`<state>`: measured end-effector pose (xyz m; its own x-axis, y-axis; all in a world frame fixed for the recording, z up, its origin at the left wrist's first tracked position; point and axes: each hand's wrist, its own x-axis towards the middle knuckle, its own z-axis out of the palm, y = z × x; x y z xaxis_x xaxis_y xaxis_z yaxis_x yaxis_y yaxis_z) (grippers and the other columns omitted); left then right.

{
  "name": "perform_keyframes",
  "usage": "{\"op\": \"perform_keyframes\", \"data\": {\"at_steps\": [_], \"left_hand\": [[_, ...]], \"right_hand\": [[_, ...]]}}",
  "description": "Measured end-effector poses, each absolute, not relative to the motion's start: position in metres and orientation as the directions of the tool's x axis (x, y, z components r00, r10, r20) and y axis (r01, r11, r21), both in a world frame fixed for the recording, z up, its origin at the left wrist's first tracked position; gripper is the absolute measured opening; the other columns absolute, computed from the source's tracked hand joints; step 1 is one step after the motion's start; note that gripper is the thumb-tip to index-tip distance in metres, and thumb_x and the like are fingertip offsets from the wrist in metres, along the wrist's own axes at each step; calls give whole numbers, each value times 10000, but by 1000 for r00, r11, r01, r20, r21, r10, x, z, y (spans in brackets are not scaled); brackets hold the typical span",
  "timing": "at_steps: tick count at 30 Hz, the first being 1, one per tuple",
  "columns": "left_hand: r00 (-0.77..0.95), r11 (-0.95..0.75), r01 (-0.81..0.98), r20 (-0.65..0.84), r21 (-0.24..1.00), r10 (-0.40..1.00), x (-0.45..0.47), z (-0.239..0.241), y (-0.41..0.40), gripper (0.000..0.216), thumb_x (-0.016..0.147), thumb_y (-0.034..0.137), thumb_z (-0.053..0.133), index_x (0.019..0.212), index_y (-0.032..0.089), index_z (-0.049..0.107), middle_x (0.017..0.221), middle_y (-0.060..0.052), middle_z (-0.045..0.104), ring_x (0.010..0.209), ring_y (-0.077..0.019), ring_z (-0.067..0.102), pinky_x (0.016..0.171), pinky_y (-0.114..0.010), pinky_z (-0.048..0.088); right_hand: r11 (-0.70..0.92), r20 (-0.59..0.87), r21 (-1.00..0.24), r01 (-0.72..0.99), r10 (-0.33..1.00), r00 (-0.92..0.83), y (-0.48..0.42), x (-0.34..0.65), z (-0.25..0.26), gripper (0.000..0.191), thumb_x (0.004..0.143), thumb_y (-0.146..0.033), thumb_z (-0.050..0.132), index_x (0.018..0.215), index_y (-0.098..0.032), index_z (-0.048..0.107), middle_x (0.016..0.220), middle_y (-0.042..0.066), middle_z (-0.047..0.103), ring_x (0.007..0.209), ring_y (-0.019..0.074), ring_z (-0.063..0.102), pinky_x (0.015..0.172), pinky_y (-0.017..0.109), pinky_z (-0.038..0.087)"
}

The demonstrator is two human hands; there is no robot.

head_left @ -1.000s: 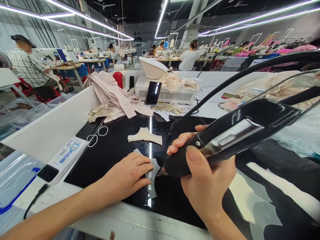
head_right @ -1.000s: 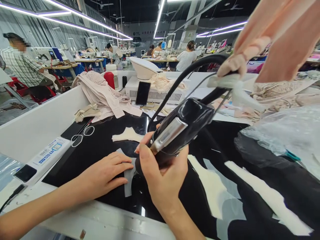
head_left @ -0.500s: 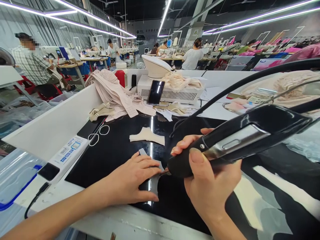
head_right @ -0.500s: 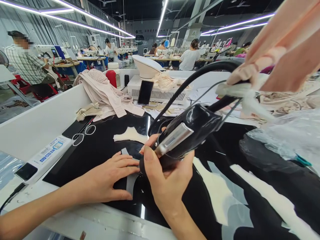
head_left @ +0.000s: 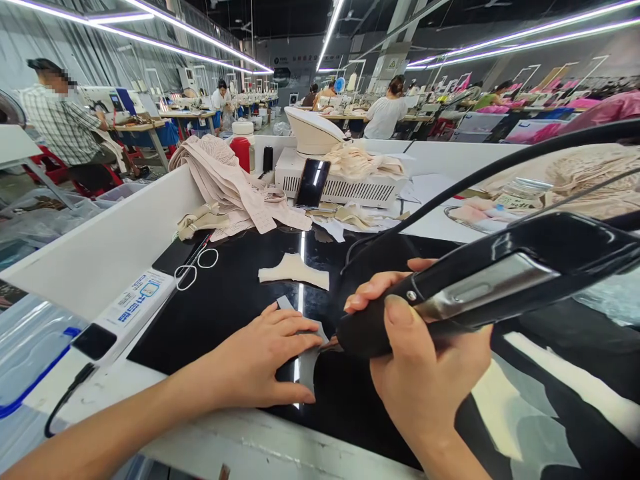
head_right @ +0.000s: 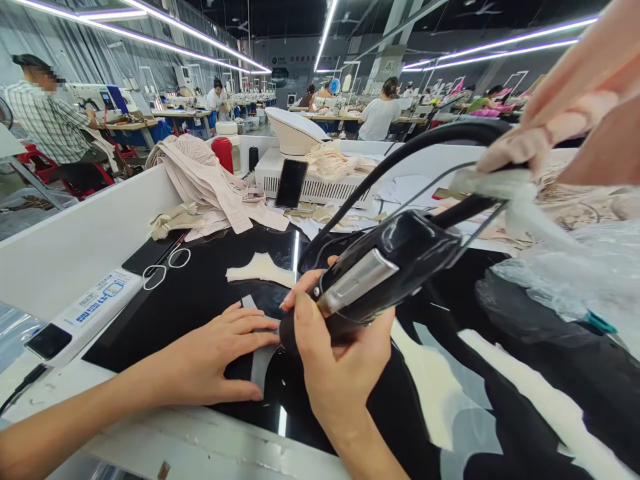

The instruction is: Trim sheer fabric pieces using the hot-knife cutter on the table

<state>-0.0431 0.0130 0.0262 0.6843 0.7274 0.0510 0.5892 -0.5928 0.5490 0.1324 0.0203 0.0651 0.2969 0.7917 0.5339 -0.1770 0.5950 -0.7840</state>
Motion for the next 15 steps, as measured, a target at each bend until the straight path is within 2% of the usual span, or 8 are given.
{"op": "perform_keyframes", "data": {"at_steps": [5,15], "left_hand": [[686,-589,581,52,562,726,-42,28,13,677,816,415,812,1416,251,545,1504,-101,522,1412,-327,440,1222,-632,203],[680,-616,572,106,541,725,-45,22,13,680,805,461,812,1402,240,572,1510,-117,518,1417,-343,437,1217,-611,236]], "right_hand": [[573,516,-789,-222,814,268,13,131,63,353,826,-338,782,1111,-269,584,788,-30,650,634,172,620,612,356,543],[543,494,-809,-224,836,239,4,132,65,332,833,-343,769,1100,-275,583,779,-21,634,642,184,595,619,375,536]]}}
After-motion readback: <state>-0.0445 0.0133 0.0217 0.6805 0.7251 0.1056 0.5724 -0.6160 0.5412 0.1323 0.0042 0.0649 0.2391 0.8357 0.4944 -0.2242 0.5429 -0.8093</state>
